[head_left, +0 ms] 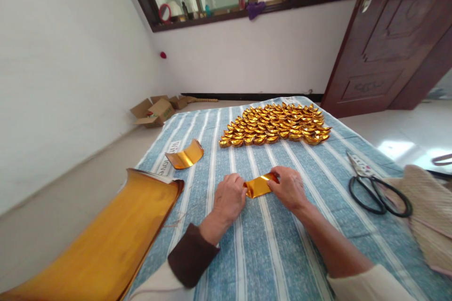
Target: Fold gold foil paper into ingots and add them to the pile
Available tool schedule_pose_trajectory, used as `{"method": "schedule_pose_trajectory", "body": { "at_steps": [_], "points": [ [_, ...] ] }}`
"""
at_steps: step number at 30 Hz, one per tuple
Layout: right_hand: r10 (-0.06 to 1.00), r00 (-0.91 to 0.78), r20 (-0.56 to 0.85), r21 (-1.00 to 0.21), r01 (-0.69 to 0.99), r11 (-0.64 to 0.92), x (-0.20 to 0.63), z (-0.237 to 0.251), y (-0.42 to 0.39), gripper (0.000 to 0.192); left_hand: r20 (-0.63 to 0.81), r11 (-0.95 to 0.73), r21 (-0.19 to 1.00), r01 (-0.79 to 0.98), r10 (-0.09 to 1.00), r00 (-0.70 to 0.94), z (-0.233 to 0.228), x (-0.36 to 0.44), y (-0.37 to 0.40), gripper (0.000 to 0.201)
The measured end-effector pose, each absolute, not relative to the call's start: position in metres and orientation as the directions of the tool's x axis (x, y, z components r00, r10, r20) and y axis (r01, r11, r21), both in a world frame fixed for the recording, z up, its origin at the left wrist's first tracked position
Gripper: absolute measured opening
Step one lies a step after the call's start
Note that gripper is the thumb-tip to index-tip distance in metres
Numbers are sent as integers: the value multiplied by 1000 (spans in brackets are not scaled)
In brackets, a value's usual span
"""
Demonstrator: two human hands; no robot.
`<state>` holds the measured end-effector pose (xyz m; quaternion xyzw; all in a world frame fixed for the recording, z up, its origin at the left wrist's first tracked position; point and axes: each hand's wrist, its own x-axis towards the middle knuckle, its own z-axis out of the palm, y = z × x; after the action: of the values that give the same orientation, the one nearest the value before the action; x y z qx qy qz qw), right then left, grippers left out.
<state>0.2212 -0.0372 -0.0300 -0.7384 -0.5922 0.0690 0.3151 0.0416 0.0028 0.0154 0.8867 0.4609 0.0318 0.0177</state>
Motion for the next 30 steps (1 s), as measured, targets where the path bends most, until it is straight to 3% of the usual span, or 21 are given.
{"method": "schedule_pose_trajectory", "body": {
  "at_steps": [3, 8, 12, 17, 25, 28, 30],
  "points": [
    [925, 269, 267, -521, 848, -96, 222, -29, -38, 10, 46, -546, 40, 837, 838, 544, 17, 42, 2, 11],
    [921, 281, 272, -368, 914, -170, 224, -27, -40, 15, -36, -536, -3, 844, 844, 535, 25, 44, 6, 13],
    [935, 244, 259, -346, 927, -146, 225, -26, -41, 19, -92, -534, 30, 845, 840, 535, 31, 46, 12, 13],
    [933, 239, 270, -429, 897, -106, 224, -19, -43, 13, -83, -479, 58, 876, 872, 482, 29, 47, 8, 15],
    [937, 313, 156, -722, 683, -108, 220, -6, -48, 26, 32, -528, 73, 846, 849, 527, 17, 50, -9, 14],
    [952, 279, 123, -750, 654, -95, 224, -3, -48, 16, 75, -558, 112, 822, 830, 553, 10, 51, -14, 12],
    [958, 274, 86, -749, 652, -119, 228, -1, -48, 18, 74, -569, 140, 810, 822, 564, 6, 51, -14, 11]
  ]
}}
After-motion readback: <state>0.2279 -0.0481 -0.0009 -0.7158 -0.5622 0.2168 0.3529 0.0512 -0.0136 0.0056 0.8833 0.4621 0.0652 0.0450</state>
